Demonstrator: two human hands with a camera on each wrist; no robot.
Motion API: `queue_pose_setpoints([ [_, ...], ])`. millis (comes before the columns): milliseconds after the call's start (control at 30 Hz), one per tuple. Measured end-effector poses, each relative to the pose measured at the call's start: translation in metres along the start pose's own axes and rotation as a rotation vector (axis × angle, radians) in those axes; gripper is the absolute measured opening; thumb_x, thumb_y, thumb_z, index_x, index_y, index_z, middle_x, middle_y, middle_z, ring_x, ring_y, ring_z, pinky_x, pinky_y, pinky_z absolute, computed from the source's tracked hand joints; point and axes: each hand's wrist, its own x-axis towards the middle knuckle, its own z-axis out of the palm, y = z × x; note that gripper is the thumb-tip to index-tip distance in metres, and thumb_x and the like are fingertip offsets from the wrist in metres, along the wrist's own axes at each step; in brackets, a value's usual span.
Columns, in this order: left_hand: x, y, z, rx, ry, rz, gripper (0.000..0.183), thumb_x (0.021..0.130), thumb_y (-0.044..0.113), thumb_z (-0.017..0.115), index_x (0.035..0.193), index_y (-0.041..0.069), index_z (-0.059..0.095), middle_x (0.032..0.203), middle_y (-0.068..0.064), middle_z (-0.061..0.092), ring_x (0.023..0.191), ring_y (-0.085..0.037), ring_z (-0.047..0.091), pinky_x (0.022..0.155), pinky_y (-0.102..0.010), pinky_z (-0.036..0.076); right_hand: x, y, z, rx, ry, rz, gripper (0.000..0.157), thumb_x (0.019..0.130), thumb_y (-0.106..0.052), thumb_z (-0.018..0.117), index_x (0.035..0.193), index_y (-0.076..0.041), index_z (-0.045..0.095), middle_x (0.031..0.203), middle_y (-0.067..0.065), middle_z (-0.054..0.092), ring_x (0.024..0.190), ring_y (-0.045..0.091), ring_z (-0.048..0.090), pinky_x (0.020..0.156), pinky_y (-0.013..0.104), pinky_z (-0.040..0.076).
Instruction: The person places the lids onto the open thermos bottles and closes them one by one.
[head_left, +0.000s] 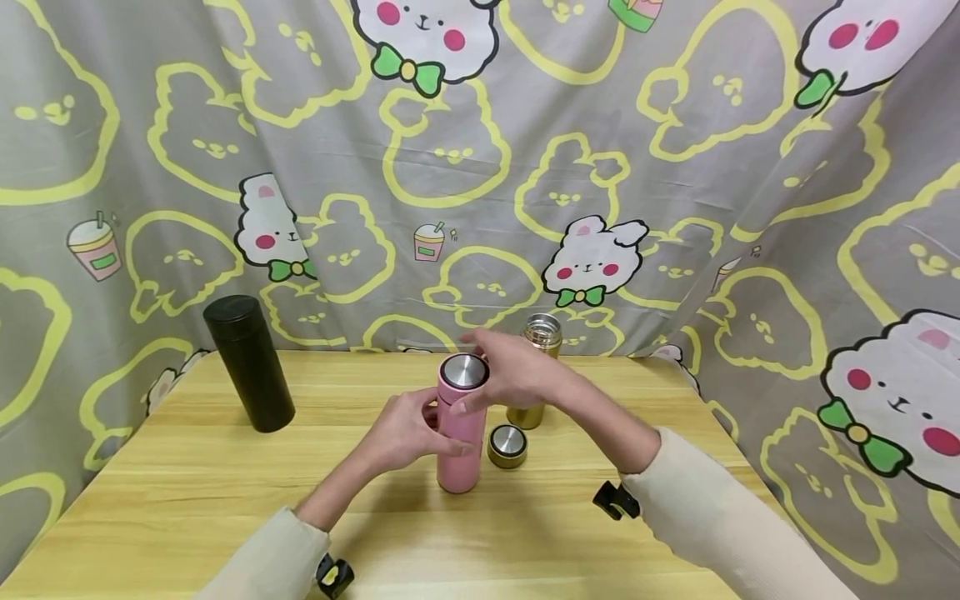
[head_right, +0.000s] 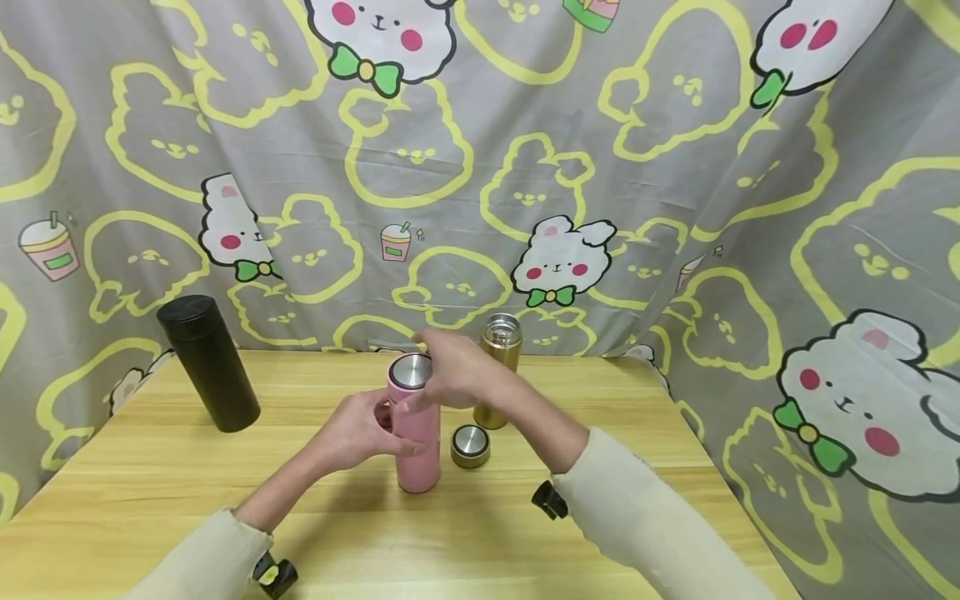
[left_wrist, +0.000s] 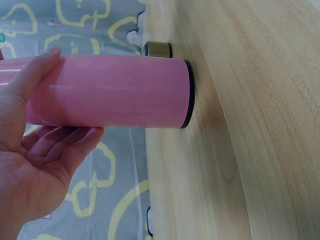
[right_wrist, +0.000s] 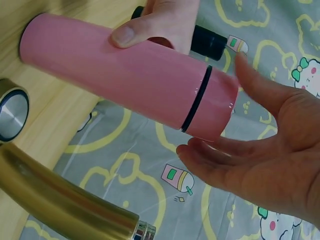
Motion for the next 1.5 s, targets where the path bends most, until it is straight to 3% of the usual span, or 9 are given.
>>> queue_pose_setpoints([
  [167,0.0003,0.0007,-0.001,-0.009,0.002,0.019,0.061,0.064,0.044,0.095,0.116,0.024,0.068,0.097,0.009,0.077,0.091,-0.008,0.072,0.081,-0.034,0.057,-0.0018,0.001,-0.0057,0.024,-0.054,-0.069,0.077,0.081,-0.002,0.08,0.149,-0.008,0.046,0.139,0.013,0.061,0.125,0.027,0.06,0.108,0.044,0.047],
  [333,0.0002,0.0011,-0.001,-0.025,-0.002,0.014,0.06,0.064,0.044,0.095,0.115,0.024,0.069,0.096,0.008,0.077,0.09,-0.009,0.072,0.081,-0.034,0.057,-0.0009,0.0025,-0.0071,0.03,-0.063,-0.095,0.065,0.082,0.002,0.072,0.143,-0.008,0.055,0.133,0.008,0.065,0.119,0.023,0.062,0.105,0.042,0.049],
  [700,-0.0006,0.0016,-0.0008,-0.027,0.0,0.012,0.062,0.064,0.043,0.095,0.116,0.023,0.069,0.098,0.008,0.077,0.091,-0.009,0.072,0.081,-0.033,0.058,0.0004,0.0028,-0.003,0.025,0.02,-0.054,0.056,0.078,-0.008,0.083,0.131,-0.009,0.064,0.118,0.007,0.071,0.104,0.018,0.067,0.093,0.036,0.054],
  [900,-0.0006,0.0013,-0.0008,-0.023,0.003,0.002,0.061,0.063,0.041,0.096,0.115,0.022,0.069,0.098,0.007,0.077,0.09,-0.009,0.072,0.08,-0.033,0.058,0.002,0.0037,0.0009,0.007,0.077,-0.002,0.057,0.072,-0.032,0.093,0.115,-0.008,0.063,0.105,0.005,0.07,0.093,0.017,0.066,0.082,0.032,0.054],
  [1000,-0.0004,0.0007,-0.0008,-0.011,0.005,0.001,0.06,0.063,0.042,0.096,0.113,0.022,0.069,0.095,0.008,0.077,0.088,-0.009,0.072,0.078,-0.033,0.057,0.0024,0.0046,0.0019,0.001,0.08,0.011,0.058,0.071,-0.037,0.094,0.11,-0.009,0.061,0.1,0.003,0.068,0.089,0.017,0.063,0.079,0.031,0.053],
  [1100,-0.0003,0.0004,-0.0011,-0.013,0.004,0.005,0.06,0.063,0.042,0.096,0.114,0.023,0.069,0.095,0.008,0.077,0.089,-0.009,0.072,0.079,-0.033,0.057,0.0031,0.0047,0.0014,0.006,0.059,0.018,0.061,0.072,-0.037,0.093,0.114,-0.009,0.06,0.103,0.004,0.068,0.091,0.017,0.064,0.081,0.032,0.054],
  [1300,-0.0003,0.0002,-0.0014,-0.025,0.002,0.012,0.061,0.063,0.041,0.096,0.115,0.023,0.069,0.099,0.007,0.077,0.092,-0.008,0.072,0.08,-0.032,0.058,0.0018,0.0021,-0.0027,0.046,-0.028,-0.017,0.085,0.077,-0.019,0.09,0.149,-0.008,0.045,0.136,0.013,0.062,0.118,0.025,0.063,0.102,0.04,0.051],
  [1400,0.0,0.0004,-0.0008,-0.03,-0.007,0.019,0.062,0.063,0.041,0.096,0.116,0.023,0.069,0.1,0.007,0.077,0.092,-0.008,0.072,0.081,-0.033,0.058,0.0005,0.0021,-0.0058,0.059,-0.067,-0.076,0.08,0.078,-0.003,0.082,0.149,-0.007,0.046,0.14,0.014,0.06,0.123,0.026,0.061,0.105,0.04,0.049],
  [1500,0.0001,0.0006,-0.0005,-0.04,-0.016,0.02,0.063,0.064,0.041,0.096,0.117,0.023,0.069,0.1,0.007,0.077,0.092,-0.008,0.073,0.081,-0.032,0.058,0.0,0.0026,-0.0077,0.028,-0.083,-0.136,0.07,0.08,0.003,0.077,0.144,-0.006,0.052,0.135,0.011,0.064,0.118,0.023,0.063,0.103,0.039,0.05],
])
